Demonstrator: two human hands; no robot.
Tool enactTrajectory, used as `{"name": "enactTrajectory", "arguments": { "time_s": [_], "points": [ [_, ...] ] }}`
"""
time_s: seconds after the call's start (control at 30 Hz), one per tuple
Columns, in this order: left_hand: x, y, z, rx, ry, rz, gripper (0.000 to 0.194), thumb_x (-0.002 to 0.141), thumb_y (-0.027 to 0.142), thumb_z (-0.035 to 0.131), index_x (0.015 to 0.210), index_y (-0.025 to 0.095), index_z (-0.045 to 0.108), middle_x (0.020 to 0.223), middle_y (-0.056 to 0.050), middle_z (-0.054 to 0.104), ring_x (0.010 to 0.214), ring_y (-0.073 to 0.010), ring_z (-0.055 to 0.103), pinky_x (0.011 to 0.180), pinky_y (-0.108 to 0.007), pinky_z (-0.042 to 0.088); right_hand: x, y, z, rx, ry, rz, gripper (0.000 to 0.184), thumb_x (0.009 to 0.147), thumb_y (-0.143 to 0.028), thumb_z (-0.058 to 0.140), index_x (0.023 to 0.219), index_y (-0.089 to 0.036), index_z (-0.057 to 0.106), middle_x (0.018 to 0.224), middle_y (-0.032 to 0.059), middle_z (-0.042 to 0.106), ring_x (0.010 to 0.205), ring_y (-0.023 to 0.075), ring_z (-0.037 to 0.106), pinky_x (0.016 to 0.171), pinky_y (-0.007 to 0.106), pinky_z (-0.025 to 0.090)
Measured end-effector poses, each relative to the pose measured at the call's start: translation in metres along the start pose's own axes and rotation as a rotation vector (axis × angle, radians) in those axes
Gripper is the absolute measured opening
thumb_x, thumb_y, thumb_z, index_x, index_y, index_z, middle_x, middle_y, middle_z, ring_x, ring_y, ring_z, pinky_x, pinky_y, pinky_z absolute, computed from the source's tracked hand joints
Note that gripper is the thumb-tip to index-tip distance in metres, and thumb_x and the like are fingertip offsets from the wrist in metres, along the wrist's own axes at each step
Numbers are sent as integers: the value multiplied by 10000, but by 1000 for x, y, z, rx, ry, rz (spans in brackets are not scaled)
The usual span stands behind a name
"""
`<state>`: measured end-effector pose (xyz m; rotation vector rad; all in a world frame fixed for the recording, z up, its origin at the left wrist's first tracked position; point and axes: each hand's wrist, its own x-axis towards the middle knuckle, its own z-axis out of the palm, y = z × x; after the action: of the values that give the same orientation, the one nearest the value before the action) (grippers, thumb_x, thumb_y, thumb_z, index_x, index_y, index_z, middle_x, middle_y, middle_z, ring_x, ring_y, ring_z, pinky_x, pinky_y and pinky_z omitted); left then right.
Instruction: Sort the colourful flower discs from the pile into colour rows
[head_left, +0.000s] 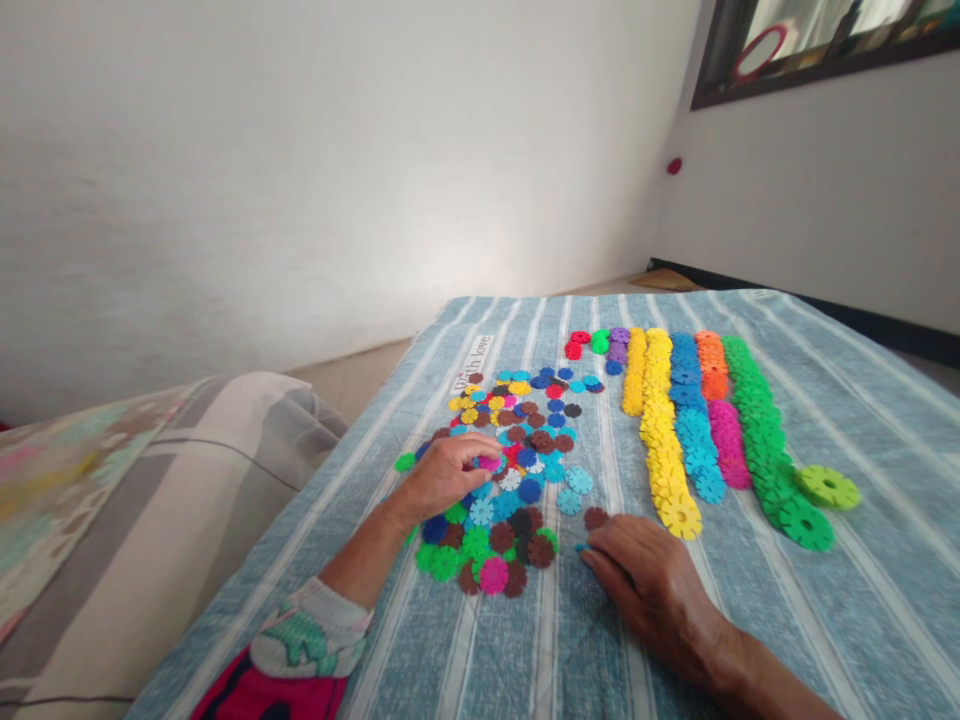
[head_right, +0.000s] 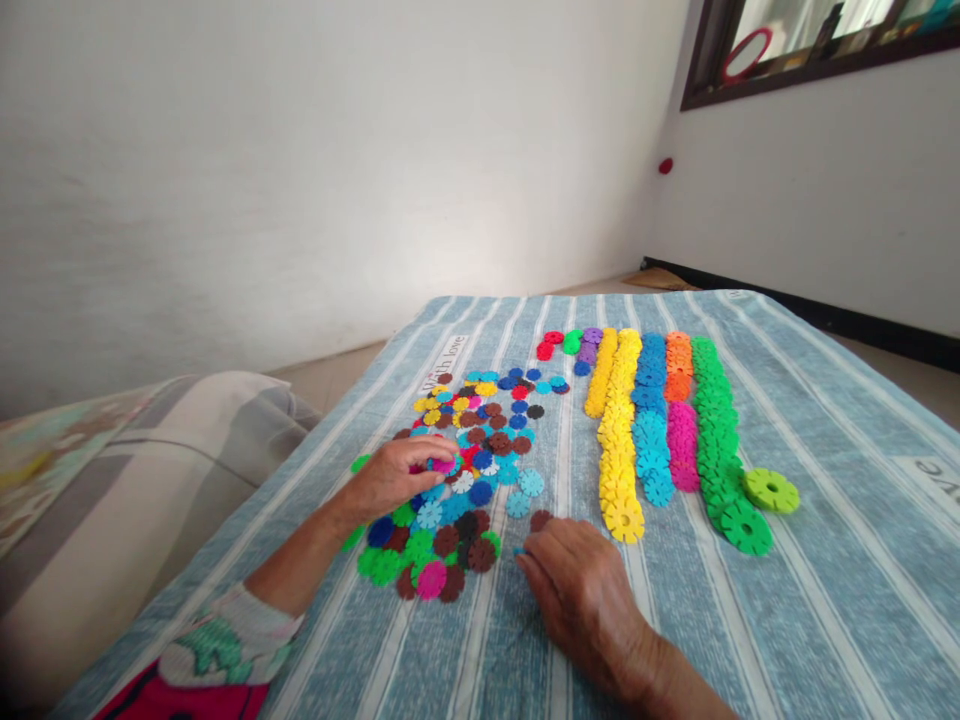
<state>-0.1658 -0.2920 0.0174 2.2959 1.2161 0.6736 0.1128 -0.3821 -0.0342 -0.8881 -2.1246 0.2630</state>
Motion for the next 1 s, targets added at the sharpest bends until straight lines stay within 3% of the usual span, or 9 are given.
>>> {"name": "enactTrajectory", "arguments": {
  "time_s": [0.23,0.47,0.6,0.67,0.83,1.0],
  "points": [
    [-1,-1,4,48,168,-73,248,756,174,586,979,162,692,997,-51,722,847,-152,672,740,-251,536,0,2,0,-10,11,-22,154,989,-201,449,890,-194,566,745,33,595,702,185,568,660,310,412],
    [-2,-7,9,85,324,-151,273,790,267,600,1033,174,682,1037,-53,721,888,-183,680,800,-294,550,1,1,0,-17,26,-23,159,984,-190,459,866,-188,565,739,30,583,692,181,560,660,302,409],
    [-1,-14,8,184,447,-168,365,775,272,618,1116,146,655,1221,-122,652,1103,-250,620,937,-389,516,1,1,0,-3,21,-19,158,983,-187,461,867,-184,569,739,34,582,702,185,560,673,306,414],
    [-1,-12,5,244,411,-117,319,753,257,642,1052,156,683,1210,-120,658,1141,-260,596,1008,-420,467,1,0,1,-4,13,-16,161,984,-192,458,867,-188,569,738,32,583,695,183,557,665,305,413],
    [-1,4,0,252,110,29,283,695,213,685,976,221,713,1077,-46,712,1047,-225,628,992,-395,468,1,0,1,-5,7,-2,164,988,-202,451,872,-190,567,755,38,592,703,188,556,662,314,412],
    [-1,9,4,291,23,46,288,705,163,648,980,210,716,1072,-63,717,1043,-246,625,976,-435,466,1,0,0,7,2,0,173,991,-196,446,868,-186,567,754,41,593,707,189,558,670,318,410]
  ]
}}
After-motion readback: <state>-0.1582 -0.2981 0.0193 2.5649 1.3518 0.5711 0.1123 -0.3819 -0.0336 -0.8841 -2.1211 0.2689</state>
